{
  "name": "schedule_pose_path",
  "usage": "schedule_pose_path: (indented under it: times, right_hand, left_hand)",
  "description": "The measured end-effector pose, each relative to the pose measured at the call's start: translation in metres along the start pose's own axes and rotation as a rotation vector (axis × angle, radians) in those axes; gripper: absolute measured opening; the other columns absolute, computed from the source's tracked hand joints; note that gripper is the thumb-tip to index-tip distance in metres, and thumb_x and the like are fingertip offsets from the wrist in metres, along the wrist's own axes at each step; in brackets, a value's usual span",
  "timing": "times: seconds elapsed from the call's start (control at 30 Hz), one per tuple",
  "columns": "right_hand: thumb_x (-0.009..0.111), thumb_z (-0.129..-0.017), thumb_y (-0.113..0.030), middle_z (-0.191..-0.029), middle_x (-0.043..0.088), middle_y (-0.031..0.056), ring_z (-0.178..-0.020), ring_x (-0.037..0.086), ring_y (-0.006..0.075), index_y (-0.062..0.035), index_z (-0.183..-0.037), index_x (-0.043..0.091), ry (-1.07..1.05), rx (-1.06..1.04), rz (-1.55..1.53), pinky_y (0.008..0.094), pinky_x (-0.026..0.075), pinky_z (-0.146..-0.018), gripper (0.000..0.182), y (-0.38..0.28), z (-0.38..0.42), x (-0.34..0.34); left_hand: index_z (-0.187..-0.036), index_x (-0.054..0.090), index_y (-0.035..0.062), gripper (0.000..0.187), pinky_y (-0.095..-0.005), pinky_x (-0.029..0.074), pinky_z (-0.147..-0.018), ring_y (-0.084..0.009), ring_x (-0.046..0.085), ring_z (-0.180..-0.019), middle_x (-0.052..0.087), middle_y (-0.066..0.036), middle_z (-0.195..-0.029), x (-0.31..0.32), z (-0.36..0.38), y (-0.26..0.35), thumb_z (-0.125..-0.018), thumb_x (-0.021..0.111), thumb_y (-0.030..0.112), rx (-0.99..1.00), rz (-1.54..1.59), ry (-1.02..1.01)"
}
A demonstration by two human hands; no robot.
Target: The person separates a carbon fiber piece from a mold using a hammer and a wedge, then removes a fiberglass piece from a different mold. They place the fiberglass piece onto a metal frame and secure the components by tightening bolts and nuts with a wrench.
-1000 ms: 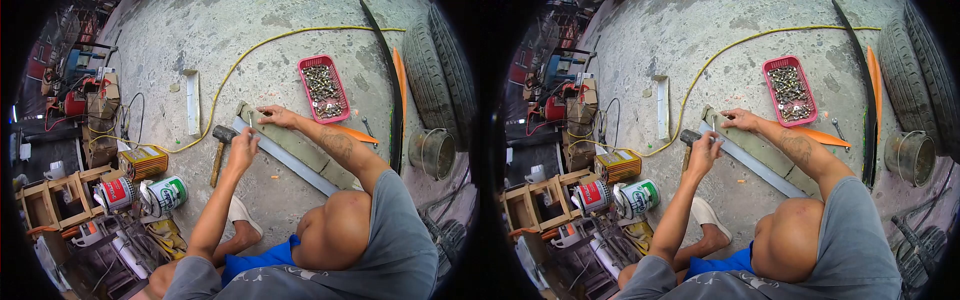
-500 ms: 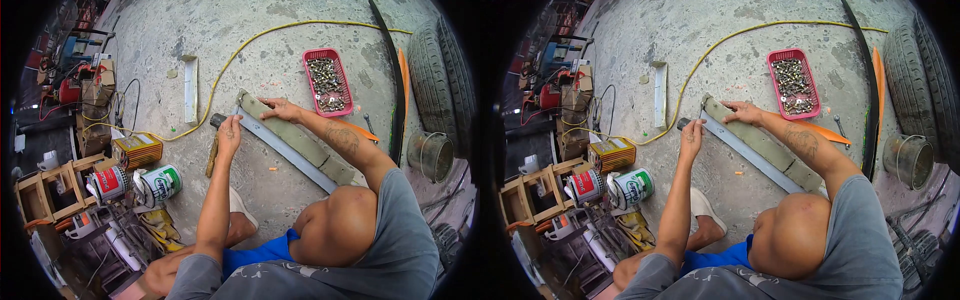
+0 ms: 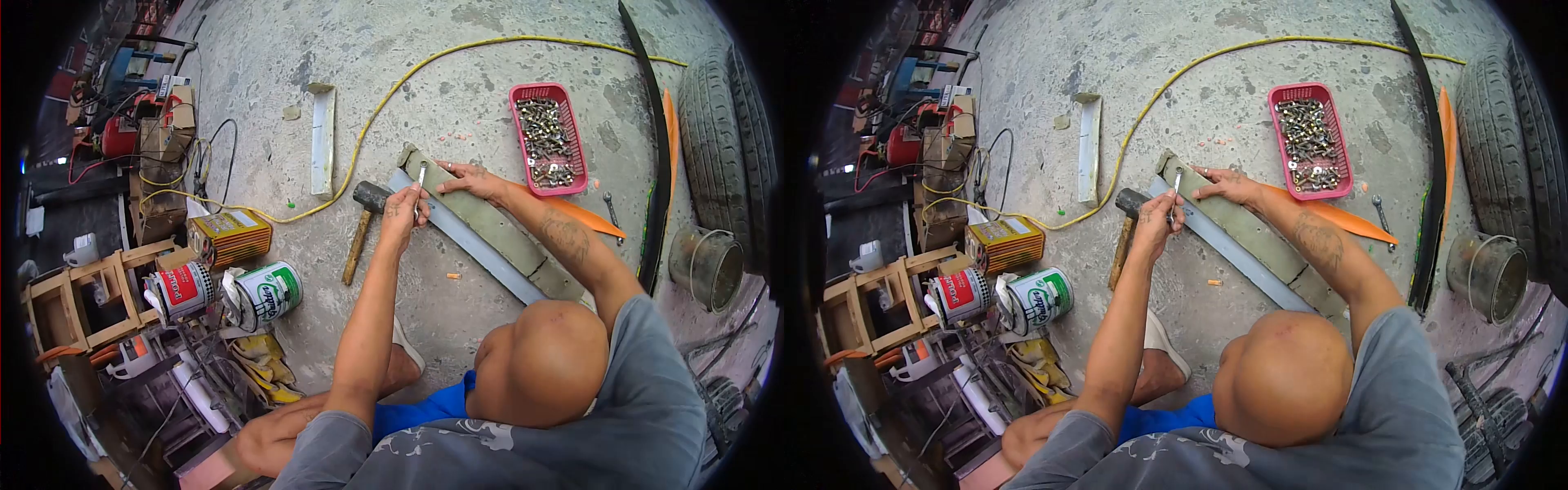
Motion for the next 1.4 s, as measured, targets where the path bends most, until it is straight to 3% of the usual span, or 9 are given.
schedule_pose_path:
  times: [0.37, 0.57, 0.87, 1.0, 1.1, 1.13, 1.2, 1.27, 1.4]
  right_hand:
    - [0.073, -0.079, -0.026, -0.122, 0.061, 0.0075, -0.103, 0.057, 0.0130, -0.0062, -0.147, 0.039, 0.024, -0.146, 0.181, 0.0264, 0.045, -0.089, 0.078, 0.006, -0.013, -0.010]
    - [0.073, -0.079, -0.026, -0.115, 0.063, 0.0067, -0.099, 0.057, 0.0128, -0.0089, -0.145, 0.043, 0.017, -0.165, 0.134, 0.0268, 0.045, -0.086, 0.075, 0.004, -0.010, -0.005]
    - [0.071, -0.080, -0.025, -0.114, 0.063, 0.0039, -0.097, 0.056, 0.0118, -0.0168, -0.147, 0.041, 0.058, -0.120, 0.263, 0.0260, 0.045, -0.085, 0.074, 0.004, -0.008, -0.010]
    - [0.074, -0.076, -0.027, -0.109, 0.065, 0.0032, -0.096, 0.057, 0.0125, -0.0148, -0.144, 0.046, 0.051, -0.168, 0.167, 0.0264, 0.045, -0.083, 0.074, 0.006, -0.011, -0.010]
    - [0.072, -0.080, -0.020, -0.117, 0.063, 0.0074, -0.106, 0.056, 0.0149, -0.0067, -0.138, 0.051, 0.077, -0.147, 0.272, 0.0271, 0.043, -0.094, 0.063, 0.003, -0.008, -0.014]
    - [0.071, -0.081, -0.017, -0.123, 0.062, 0.0097, -0.113, 0.056, 0.0176, -0.0048, -0.130, 0.056, 0.213, -0.415, 0.358, 0.0291, 0.041, -0.101, 0.052, 0.021, -0.029, -0.031]
    - [0.071, -0.081, -0.020, -0.124, 0.062, 0.0094, -0.114, 0.055, 0.0172, -0.0055, -0.132, 0.055, 0.103, -0.447, 0.407, 0.0296, 0.043, -0.098, 0.055, 0.032, -0.040, -0.040]
    - [0.071, -0.081, -0.023, -0.124, 0.061, 0.0084, -0.112, 0.055, 0.0155, -0.0077, -0.137, 0.052, -0.009, -0.464, 0.400, 0.0293, 0.045, -0.094, 0.061, 0.024, -0.035, -0.032]
    - [0.071, -0.080, -0.019, -0.116, 0.063, 0.0034, -0.098, 0.056, 0.0097, -0.0121, -0.147, 0.041, -0.008, -0.205, 0.112, 0.0253, 0.046, -0.085, 0.074, 0.005, -0.012, -0.009]
  left_hand:
    - [-0.087, 0.061, 0.0071, 0.032, -0.0209, 0.035, -0.051, -0.0066, 0.043, -0.052, 0.057, 0.000, -0.063, -0.017, -0.012, 0.004, -0.100, 0.052, 0.035, -0.038, -0.037, -0.081]
    - [-0.083, 0.064, 0.0070, 0.034, -0.0205, 0.034, -0.050, -0.0055, 0.043, -0.053, 0.055, 0.003, -0.063, -0.034, -0.028, 0.033, -0.098, 0.053, 0.036, -0.008, -0.407, -0.210]
    - [-0.088, 0.063, 0.0037, 0.017, -0.0203, 0.039, -0.048, -0.0074, 0.050, -0.055, 0.056, -0.001, -0.068, -0.056, -0.078, 0.062, -0.088, 0.071, 0.019, -0.067, 0.132, 0.155]
    - [-0.083, 0.067, 0.0007, 0.026, -0.0216, 0.038, -0.041, -0.0069, 0.047, -0.046, 0.056, 0.000, -0.062, 0.015, -0.102, 0.124, -0.084, 0.074, 0.025, 0.107, -0.391, 0.043]
    - [-0.077, 0.067, -0.0069, 0.051, -0.0302, 0.051, -0.047, -0.0170, 0.065, -0.052, 0.068, -0.016, -0.065, 0.096, -0.068, 0.129, -0.086, 0.069, 0.043, 0.117, -0.958, -0.070]
    - [-0.073, 0.066, -0.0079, 0.054, -0.0358, 0.054, -0.052, -0.0216, 0.068, -0.055, 0.067, -0.018, -0.061, 0.109, -0.060, 0.115, -0.086, 0.067, 0.044, 0.184, -1.008, -0.132]
    - [-0.073, 0.067, -0.0071, 0.041, -0.0440, 0.051, -0.061, -0.0386, 0.064, -0.059, 0.060, -0.026, -0.060, 0.120, -0.028, 0.095, -0.089, 0.064, 0.030, 0.681, -1.250, -0.022]
    - [-0.082, 0.069, -0.0054, 0.026, -0.0439, 0.049, -0.061, -0.0418, 0.061, -0.064, 0.062, -0.026, -0.068, 0.109, 0.010, 0.089, -0.089, 0.063, 0.019, 0.825, -1.037, -0.077]
    - [-0.102, 0.067, 0.0011, 0.017, -0.0358, 0.048, -0.057, -0.0248, 0.062, -0.058, 0.063, -0.015, -0.069, 0.043, 0.038, 0.042, -0.087, 0.064, 0.007, 0.590, -1.069, -0.106]
Point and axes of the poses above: each hand's wrist, its own z-axis away from the middle knuckle, its own x-axis out of the palm, y = z × x, the point moved 7 cm from there along -z, towards the middle knuckle
